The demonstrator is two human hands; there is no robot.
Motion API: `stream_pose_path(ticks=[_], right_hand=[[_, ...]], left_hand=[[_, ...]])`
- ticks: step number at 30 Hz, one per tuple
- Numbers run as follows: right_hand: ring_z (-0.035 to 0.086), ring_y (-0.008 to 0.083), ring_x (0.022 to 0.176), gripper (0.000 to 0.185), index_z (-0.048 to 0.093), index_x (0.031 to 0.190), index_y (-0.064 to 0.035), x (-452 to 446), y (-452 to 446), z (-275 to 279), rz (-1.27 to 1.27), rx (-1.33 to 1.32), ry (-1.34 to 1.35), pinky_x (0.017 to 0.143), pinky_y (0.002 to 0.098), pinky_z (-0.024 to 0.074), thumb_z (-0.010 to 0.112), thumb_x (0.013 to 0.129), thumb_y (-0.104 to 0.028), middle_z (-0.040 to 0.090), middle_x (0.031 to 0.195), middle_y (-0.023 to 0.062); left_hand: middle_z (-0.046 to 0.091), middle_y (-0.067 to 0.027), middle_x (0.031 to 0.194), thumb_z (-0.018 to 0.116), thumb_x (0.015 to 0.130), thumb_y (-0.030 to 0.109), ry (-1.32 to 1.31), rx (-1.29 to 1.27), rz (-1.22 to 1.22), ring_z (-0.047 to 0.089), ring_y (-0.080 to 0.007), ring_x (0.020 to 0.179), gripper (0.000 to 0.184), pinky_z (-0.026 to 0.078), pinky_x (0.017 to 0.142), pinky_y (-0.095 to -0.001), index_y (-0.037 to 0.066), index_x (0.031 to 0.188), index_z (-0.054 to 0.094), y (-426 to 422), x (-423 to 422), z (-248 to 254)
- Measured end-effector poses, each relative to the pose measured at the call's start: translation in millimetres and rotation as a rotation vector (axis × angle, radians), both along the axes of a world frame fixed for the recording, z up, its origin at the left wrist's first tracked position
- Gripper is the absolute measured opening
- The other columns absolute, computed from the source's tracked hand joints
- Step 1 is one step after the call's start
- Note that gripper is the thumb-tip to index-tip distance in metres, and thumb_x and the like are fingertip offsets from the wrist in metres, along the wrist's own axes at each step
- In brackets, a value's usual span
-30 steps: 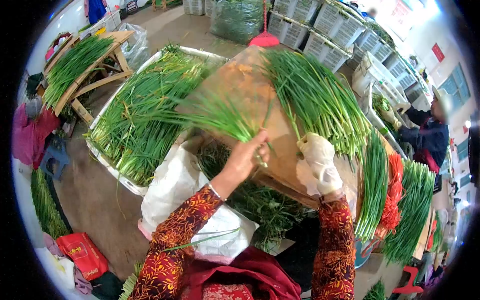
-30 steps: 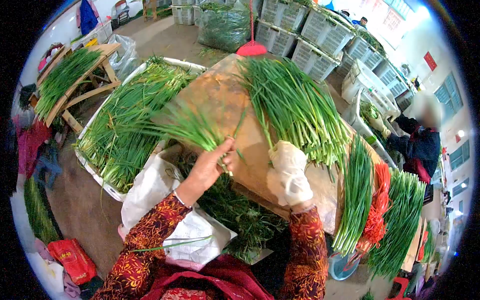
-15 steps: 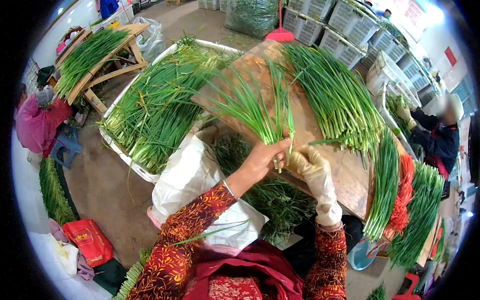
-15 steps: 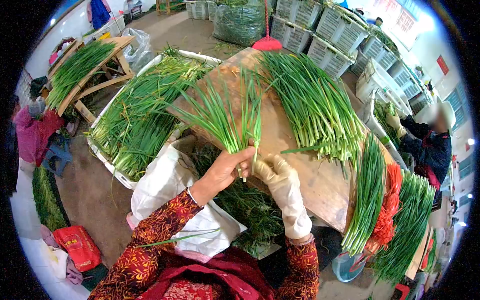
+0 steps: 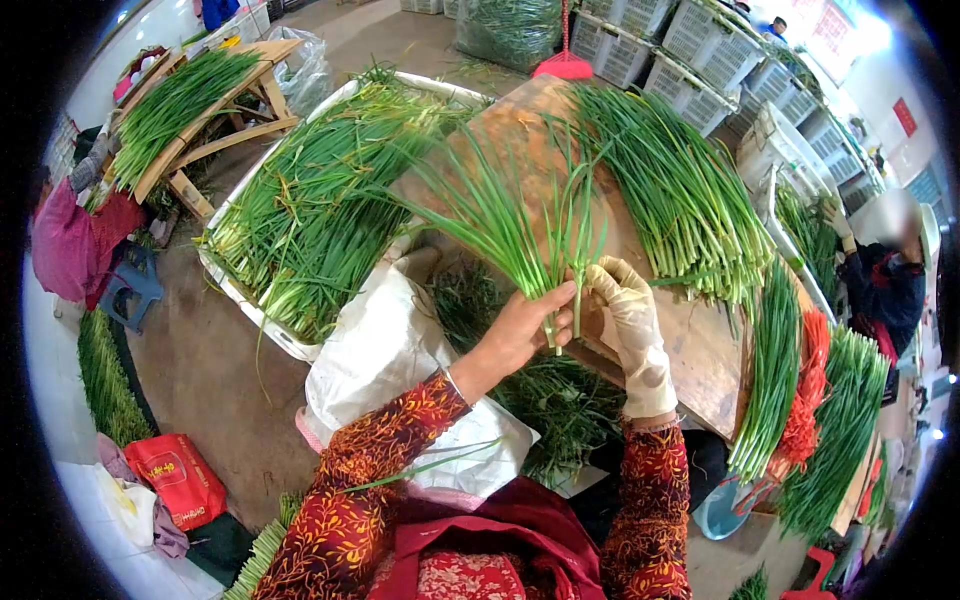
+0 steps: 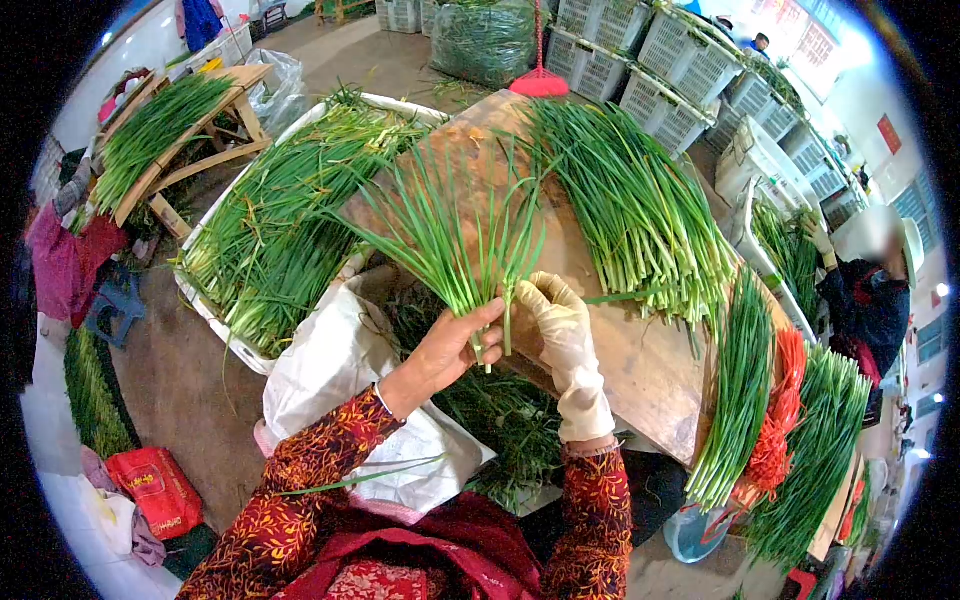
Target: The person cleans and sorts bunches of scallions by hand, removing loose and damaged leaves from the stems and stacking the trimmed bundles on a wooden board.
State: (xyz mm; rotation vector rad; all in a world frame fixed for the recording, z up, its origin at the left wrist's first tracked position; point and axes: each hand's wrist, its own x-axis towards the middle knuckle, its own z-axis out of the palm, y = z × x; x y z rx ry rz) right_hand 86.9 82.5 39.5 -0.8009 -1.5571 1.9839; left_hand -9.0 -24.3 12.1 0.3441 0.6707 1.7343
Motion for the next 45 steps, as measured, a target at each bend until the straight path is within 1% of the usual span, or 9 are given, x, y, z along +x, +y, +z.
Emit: stream_pose_path(ticks=[7, 12, 17, 20, 24, 29, 32, 34, 45], right_hand=[[0.053, 0.0067, 0.069, 0.014, 0.058, 0.093, -0.0041, 26.8, -20.1, 31.5, -0.035, 0.087, 0.034, 0.062, 0.0198, 0.0443, 0.058, 0.083, -0.014, 0.057, 0.077, -0.0014], [0.057, 0.0272, 0.092, 0.030, 0.059, 0.103, -0.0093, 75.7, -48.2, 7.3, 1.252, 0.588, -0.777, 0.080, 0.0330, 0.0455, 0.052, 0.084, -0.031, 0.060, 0.100, 0.0104], [0.061, 0.0237, 0.081, 0.026, 0.057, 0.105, -0.0050, 52.3, 17.4, 16.6, 0.147, 1.147, -0.762, 0.075, 0.0299, 0.0492, 0.057, 0.083, -0.017, 0.063, 0.092, 0.0125], [0.060, 0.0231, 0.064, 0.015, 0.058, 0.088, -0.0044, 33.9, 55.4, 26.1, -0.011, 1.238, -0.747, 0.055, 0.0323, 0.0479, 0.057, 0.082, -0.018, 0.062, 0.079, 0.0118], [0.051, 0.0257, 0.051, 0.010, 0.049, 0.069, -0.0093, 48.5, 84.3, -24.5, -0.147, 2.157, -0.823, 0.046, 0.0354, 0.0385, 0.055, 0.077, -0.008, 0.047, 0.057, 0.0086], [0.045, 0.0349, 0.105, 0.046, 0.039, 0.119, 0.0075, 46.8, 58.0, 4.4, 0.389, 1.814, -1.202, 0.082, 0.0414, 0.0410, 0.043, 0.077, -0.010, 0.042, 0.117, 0.0233], [0.056, 0.0304, 0.093, 0.035, 0.052, 0.109, 0.0026, 22.5, 58.2, 26.6, 0.302, 1.321, -1.369, 0.074, 0.0373, 0.0457, 0.049, 0.079, -0.015, 0.056, 0.106, 0.0189], [0.059, 0.0218, 0.067, 0.023, 0.060, 0.084, -0.0009, 20.1, 46.9, 31.4, 0.124, 0.909, -0.841, 0.062, 0.0328, 0.0457, 0.060, 0.079, -0.023, 0.061, 0.073, 0.0150], [0.059, 0.0274, 0.063, 0.018, 0.059, 0.081, -0.0053, 37.7, -9.7, 16.5, 0.082, 0.857, -0.519, 0.057, 0.0336, 0.0443, 0.062, 0.077, -0.023, 0.058, 0.067, 0.0156]], left_hand=[[0.049, 0.0038, 0.075, 0.057, 0.085, 0.024, 0.033, -0.098, 0.255, 0.043, -0.0055, 0.057, 0.019, 0.036, 0.045, -0.0222, 0.009, 0.097, 0.053, -5.7, -18.8, 14.1], [0.053, -0.0001, 0.089, 0.055, 0.086, 0.028, 0.396, 0.049, 0.592, 0.037, -0.0031, 0.052, 0.026, 0.035, 0.046, -0.0200, 0.011, 0.106, 0.050, -8.8, -71.4, 39.2], [0.056, -0.0039, 0.088, 0.058, 0.084, 0.028, 0.072, 0.051, 0.233, 0.038, -0.0035, 0.051, 0.031, 0.038, 0.049, -0.0204, 0.009, 0.107, 0.051, 8.9, -57.8, 29.0], [0.055, -0.0010, 0.087, 0.054, 0.087, 0.022, 0.000, 0.051, 0.086, 0.042, -0.0044, 0.056, 0.030, 0.043, 0.054, -0.0230, 0.009, 0.114, 0.050, 21.9, -27.0, 12.3], [0.055, -0.0016, 0.092, 0.053, 0.087, 0.019, -0.038, -0.009, 0.010, 0.044, -0.0052, 0.059, 0.027, 0.044, 0.054, -0.0241, 0.007, 0.111, 0.049, 29.2, -1.4, -2.7], [0.054, -0.0025, 0.098, 0.053, 0.086, 0.016, 0.047, -0.063, -0.024, 0.046, -0.0067, 0.060, 0.027, 0.044, 0.055, -0.0249, 0.005, 0.111, 0.049, 30.6, 9.6, -4.1], [0.054, -0.0018, 0.098, 0.054, 0.086, 0.018, 0.044, -0.079, -0.011, 0.046, -0.0065, 0.060, 0.029, 0.044, 0.055, -0.0246, 0.005, 0.112, 0.049, 32.3, 10.4, -7.9], [0.054, -0.0007, 0.097, 0.055, 0.086, 0.020, 0.048, -0.100, 0.000, 0.046, -0.0062, 0.061, 0.030, 0.044, 0.056, -0.0244, 0.005, 0.111, 0.050, 31.4, 10.3, -0.3], [0.053, 0.0039, 0.077, 0.064, 0.080, 0.024, -0.014, -0.036, -0.012, 0.049, -0.0060, 0.061, 0.029, 0.045, 0.056, -0.0254, 0.007, 0.103, 0.055, 26.5, 1.7, -12.4]])
